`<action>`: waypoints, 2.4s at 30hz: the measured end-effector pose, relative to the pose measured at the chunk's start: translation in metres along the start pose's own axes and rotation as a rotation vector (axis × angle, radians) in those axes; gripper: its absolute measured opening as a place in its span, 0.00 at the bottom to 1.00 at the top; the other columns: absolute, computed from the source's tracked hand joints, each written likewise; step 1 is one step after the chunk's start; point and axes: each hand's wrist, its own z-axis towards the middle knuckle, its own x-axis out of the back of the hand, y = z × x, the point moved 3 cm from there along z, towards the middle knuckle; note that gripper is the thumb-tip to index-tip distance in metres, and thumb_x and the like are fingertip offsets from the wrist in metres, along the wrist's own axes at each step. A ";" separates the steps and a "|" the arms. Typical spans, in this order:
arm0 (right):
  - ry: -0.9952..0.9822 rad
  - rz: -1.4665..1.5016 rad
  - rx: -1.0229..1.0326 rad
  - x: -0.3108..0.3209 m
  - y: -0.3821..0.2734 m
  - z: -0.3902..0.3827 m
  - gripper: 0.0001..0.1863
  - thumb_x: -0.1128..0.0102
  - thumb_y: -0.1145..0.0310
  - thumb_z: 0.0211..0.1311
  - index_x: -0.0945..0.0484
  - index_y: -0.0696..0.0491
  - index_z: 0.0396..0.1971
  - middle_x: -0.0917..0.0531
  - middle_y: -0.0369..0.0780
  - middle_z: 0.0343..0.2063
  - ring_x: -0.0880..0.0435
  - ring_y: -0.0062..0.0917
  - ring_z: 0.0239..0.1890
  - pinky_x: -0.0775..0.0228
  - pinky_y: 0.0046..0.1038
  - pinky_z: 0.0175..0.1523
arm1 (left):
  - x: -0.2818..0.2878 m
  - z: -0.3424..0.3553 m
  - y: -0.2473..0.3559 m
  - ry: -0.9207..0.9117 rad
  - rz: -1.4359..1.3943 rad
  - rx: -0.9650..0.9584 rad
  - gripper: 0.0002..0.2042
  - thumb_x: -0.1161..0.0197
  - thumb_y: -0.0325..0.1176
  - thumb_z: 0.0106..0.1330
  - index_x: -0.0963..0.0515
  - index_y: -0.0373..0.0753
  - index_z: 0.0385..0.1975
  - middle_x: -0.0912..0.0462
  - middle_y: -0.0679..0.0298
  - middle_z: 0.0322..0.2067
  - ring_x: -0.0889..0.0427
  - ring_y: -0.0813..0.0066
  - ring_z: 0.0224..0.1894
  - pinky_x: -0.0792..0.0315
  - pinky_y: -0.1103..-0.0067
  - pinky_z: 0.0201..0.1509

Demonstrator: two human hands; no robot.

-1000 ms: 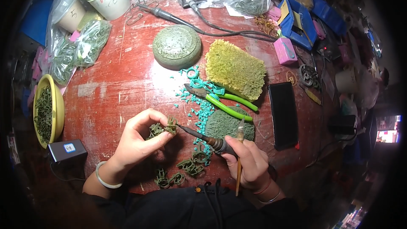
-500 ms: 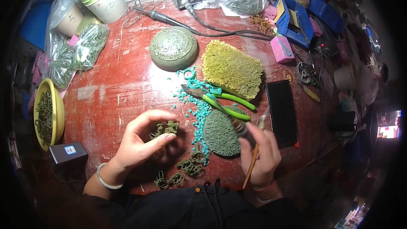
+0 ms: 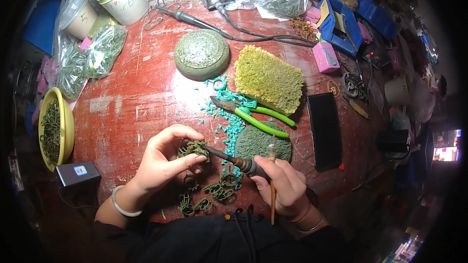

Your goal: The person shapes and welds small green wax jewelry models by hand using a heated wax working tool.

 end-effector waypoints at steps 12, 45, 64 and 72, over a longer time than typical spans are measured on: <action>-0.023 -0.044 0.032 0.000 -0.002 0.001 0.16 0.31 0.69 0.66 0.19 0.61 0.50 0.14 0.48 0.36 0.13 0.38 0.33 0.20 0.31 0.39 | 0.000 0.000 -0.001 -0.009 0.102 -0.074 0.17 0.31 0.18 0.64 0.22 0.33 0.53 0.23 0.62 0.51 0.20 0.77 0.50 0.19 0.81 0.47; -0.010 -0.008 0.015 0.003 0.001 -0.001 0.19 0.28 0.70 0.62 0.18 0.59 0.52 0.16 0.46 0.34 0.14 0.37 0.32 0.21 0.32 0.35 | 0.003 0.001 -0.004 -0.036 0.306 -0.179 0.15 0.31 0.14 0.61 0.27 0.35 0.43 0.17 0.56 0.45 0.17 0.71 0.51 0.21 0.74 0.56; -0.065 -0.040 0.064 0.001 0.001 -0.001 0.20 0.27 0.70 0.60 0.18 0.58 0.52 0.16 0.45 0.35 0.13 0.36 0.31 0.19 0.30 0.34 | 0.003 0.000 -0.001 -0.033 0.291 -0.179 0.12 0.37 0.15 0.63 0.26 0.34 0.43 0.16 0.54 0.46 0.18 0.70 0.51 0.25 0.72 0.59; -0.057 -0.037 0.074 0.001 0.000 0.001 0.20 0.27 0.71 0.60 0.18 0.59 0.51 0.16 0.45 0.35 0.13 0.36 0.31 0.19 0.30 0.34 | 0.002 0.000 0.000 -0.036 0.306 -0.195 0.12 0.36 0.15 0.63 0.26 0.34 0.43 0.16 0.54 0.46 0.18 0.70 0.50 0.24 0.72 0.59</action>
